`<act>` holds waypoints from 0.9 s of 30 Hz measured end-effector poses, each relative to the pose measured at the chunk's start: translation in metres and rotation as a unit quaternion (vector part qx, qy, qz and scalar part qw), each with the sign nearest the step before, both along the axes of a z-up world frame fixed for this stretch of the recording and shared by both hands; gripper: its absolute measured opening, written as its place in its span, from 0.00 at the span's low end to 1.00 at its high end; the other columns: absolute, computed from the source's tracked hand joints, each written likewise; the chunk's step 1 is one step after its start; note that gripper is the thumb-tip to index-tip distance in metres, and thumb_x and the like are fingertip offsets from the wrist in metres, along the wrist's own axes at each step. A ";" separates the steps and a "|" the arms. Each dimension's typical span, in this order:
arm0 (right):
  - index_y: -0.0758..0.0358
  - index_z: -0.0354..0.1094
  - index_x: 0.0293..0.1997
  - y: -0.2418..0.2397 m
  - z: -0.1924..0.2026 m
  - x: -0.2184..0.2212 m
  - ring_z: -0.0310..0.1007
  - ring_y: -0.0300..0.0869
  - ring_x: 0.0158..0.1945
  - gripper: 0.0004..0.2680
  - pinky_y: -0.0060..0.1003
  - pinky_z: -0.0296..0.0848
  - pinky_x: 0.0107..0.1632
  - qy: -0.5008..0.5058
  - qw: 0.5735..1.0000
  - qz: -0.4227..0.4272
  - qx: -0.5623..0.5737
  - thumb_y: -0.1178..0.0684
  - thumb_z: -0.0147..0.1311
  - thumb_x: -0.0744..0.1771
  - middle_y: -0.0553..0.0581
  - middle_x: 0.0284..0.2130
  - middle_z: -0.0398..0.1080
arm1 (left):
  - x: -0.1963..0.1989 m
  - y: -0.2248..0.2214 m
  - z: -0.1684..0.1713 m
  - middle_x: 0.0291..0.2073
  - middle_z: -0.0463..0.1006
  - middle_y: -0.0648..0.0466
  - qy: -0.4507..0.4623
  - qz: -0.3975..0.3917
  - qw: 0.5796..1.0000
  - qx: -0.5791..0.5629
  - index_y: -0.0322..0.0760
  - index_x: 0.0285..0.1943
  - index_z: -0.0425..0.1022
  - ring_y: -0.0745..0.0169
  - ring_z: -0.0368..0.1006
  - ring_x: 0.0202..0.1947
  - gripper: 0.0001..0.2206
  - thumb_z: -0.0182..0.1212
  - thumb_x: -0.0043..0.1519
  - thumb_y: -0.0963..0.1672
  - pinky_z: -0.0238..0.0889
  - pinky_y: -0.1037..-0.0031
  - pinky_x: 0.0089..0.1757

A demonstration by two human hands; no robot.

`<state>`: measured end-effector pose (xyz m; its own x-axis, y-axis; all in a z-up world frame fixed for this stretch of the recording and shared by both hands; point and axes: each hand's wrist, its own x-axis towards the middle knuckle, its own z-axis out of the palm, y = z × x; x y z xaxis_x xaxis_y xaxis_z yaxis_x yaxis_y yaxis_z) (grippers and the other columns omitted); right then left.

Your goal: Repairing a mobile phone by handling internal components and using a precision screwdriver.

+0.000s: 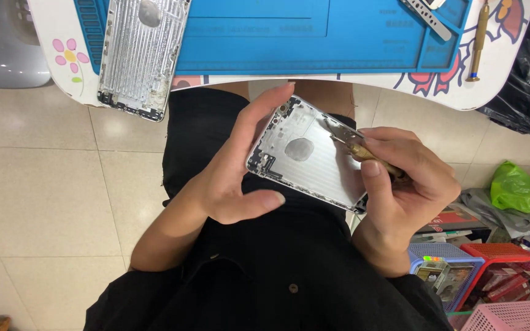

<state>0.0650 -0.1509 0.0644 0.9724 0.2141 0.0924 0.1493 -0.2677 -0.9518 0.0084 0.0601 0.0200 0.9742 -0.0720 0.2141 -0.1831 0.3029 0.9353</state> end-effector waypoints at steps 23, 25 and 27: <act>0.68 0.75 0.42 -0.022 0.005 -0.015 0.80 0.52 0.45 0.07 0.38 0.77 0.55 -0.033 0.997 0.070 0.008 0.61 0.63 0.62 0.60 0.33 0.77 | -0.016 -0.005 -0.031 0.75 0.59 0.34 -0.035 -0.117 0.991 -0.046 0.42 0.79 0.40 0.51 0.59 0.73 0.45 0.77 0.63 0.40 0.58 0.67 0.68; 0.67 0.75 0.42 -0.021 0.005 -0.015 0.80 0.52 0.46 0.07 0.38 0.77 0.55 -0.032 0.997 0.072 0.006 0.61 0.64 0.62 0.60 0.33 0.77 | -0.014 -0.005 -0.032 0.75 0.60 0.34 -0.042 -0.112 0.992 -0.042 0.42 0.79 0.40 0.50 0.59 0.74 0.45 0.77 0.62 0.40 0.58 0.67 0.68; 0.66 0.76 0.41 -0.021 0.004 -0.014 0.80 0.52 0.46 0.08 0.38 0.77 0.52 -0.034 0.997 0.067 0.010 0.61 0.65 0.61 0.59 0.33 0.76 | -0.014 -0.006 -0.033 0.75 0.59 0.34 -0.042 -0.113 0.992 -0.046 0.43 0.79 0.40 0.51 0.60 0.73 0.45 0.78 0.62 0.40 0.60 0.67 0.68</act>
